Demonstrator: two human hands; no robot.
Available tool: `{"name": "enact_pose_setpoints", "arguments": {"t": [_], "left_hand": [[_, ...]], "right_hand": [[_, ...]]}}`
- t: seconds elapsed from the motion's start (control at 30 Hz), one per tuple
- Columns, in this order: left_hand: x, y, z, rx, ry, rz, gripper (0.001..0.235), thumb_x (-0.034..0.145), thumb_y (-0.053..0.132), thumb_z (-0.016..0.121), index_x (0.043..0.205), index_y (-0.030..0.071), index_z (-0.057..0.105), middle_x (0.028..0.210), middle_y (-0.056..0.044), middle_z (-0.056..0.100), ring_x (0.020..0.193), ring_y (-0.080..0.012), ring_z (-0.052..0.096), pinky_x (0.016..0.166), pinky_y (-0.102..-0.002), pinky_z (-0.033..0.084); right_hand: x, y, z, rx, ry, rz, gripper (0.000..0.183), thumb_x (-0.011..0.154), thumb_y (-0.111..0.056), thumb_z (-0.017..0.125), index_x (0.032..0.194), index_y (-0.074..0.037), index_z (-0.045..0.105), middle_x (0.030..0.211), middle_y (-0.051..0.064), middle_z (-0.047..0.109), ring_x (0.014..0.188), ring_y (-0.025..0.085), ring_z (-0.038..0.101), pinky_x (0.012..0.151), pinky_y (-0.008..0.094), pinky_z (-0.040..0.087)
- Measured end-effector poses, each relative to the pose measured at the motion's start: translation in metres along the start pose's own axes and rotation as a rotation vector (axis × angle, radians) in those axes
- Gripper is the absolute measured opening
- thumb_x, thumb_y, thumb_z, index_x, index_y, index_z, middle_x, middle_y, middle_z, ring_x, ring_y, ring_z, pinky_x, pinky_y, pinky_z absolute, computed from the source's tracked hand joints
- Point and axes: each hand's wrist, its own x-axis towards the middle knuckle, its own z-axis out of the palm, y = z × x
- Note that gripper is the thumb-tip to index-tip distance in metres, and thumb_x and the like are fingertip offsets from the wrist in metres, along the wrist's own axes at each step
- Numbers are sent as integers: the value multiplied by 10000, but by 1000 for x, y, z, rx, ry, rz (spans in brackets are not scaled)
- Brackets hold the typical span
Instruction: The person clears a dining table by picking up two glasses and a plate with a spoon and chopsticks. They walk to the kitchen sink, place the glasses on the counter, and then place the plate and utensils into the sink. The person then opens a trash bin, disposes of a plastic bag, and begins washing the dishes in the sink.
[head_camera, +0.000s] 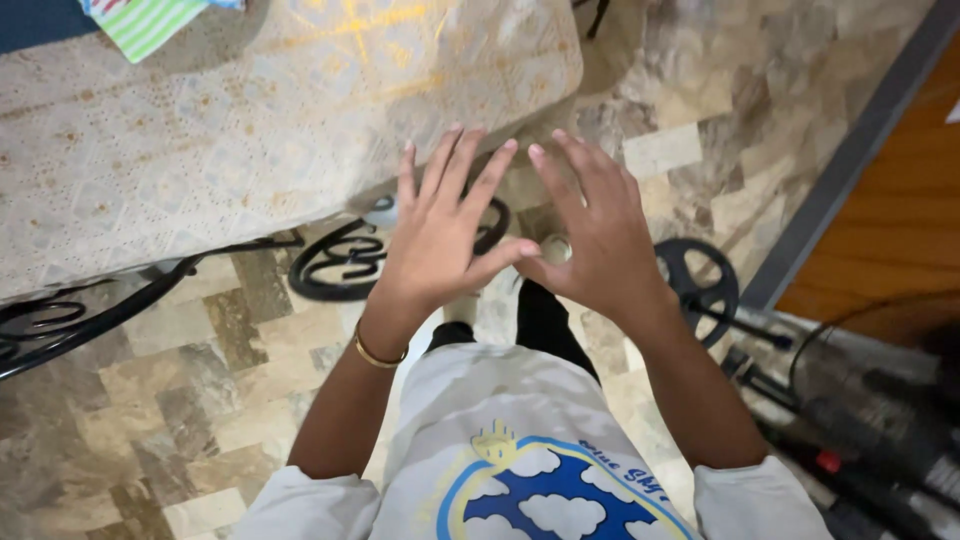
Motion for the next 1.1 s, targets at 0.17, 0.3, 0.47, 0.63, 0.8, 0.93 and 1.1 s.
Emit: {"name": "enact_pose_setpoints", "arguments": {"t": [0.17, 0.3, 0.47, 0.63, 0.8, 0.93, 1.1], "left_hand": [[63, -2, 33, 83, 64, -54, 952, 899, 797, 464, 1590, 147, 385, 1625, -218, 377, 1535, -411, 317, 1227, -687, 122], [108, 10, 45, 90, 119, -136, 923, 909, 723, 593, 1582, 122, 398, 1601, -218, 412, 1525, -404, 324, 1234, -645, 141], [164, 16, 65, 103, 174, -223, 920, 907, 752, 531, 1575, 133, 408, 1587, -224, 427, 1513, -409, 337, 1213, -680, 148], [210, 11, 71, 83, 198, -276, 897, 921, 724, 524, 1572, 118, 409, 1600, -232, 406, 1515, -412, 328, 1212, -654, 139], [252, -17, 76, 174, 246, -328, 917, 928, 762, 525, 1587, 137, 399, 1615, -197, 397, 1512, -397, 346, 1188, -681, 199], [286, -44, 70, 176, 280, -361, 914, 917, 737, 580, 1568, 113, 427, 1589, -214, 422, 1492, -416, 363, 1181, -703, 210], [324, -87, 58, 151, 246, -446, 875, 945, 749, 500, 1584, 159, 408, 1626, -177, 399, 1535, -371, 302, 1225, -663, 114]], "right_hand": [[37, 72, -15, 30, -30, -71, 855, 854, -388, 819, 1535, -37, 439, 1554, 258, 447, 1414, 422, 487, 1158, 551, 387], [69, 121, -35, 88, -55, -127, 781, 921, -384, 796, 1517, 13, 483, 1541, 276, 452, 1406, 434, 487, 1180, 559, 381], [107, 187, -39, 84, -110, -195, 833, 865, -356, 838, 1520, 1, 468, 1559, 267, 430, 1420, 437, 476, 1213, 589, 356], [153, 224, -45, 110, -107, -297, 806, 872, -337, 837, 1501, 19, 478, 1528, 270, 450, 1390, 440, 501, 1170, 574, 399], [200, 256, -34, 131, -147, -320, 811, 891, -340, 816, 1532, 4, 457, 1566, 260, 428, 1408, 442, 490, 1168, 551, 397], [247, 272, -23, 140, -166, -342, 787, 882, -316, 819, 1512, 12, 481, 1550, 250, 446, 1418, 424, 482, 1175, 535, 397], [310, 289, 0, 163, -203, -358, 730, 884, -271, 798, 1490, 19, 510, 1517, 254, 474, 1378, 407, 504, 1162, 517, 395]]}}
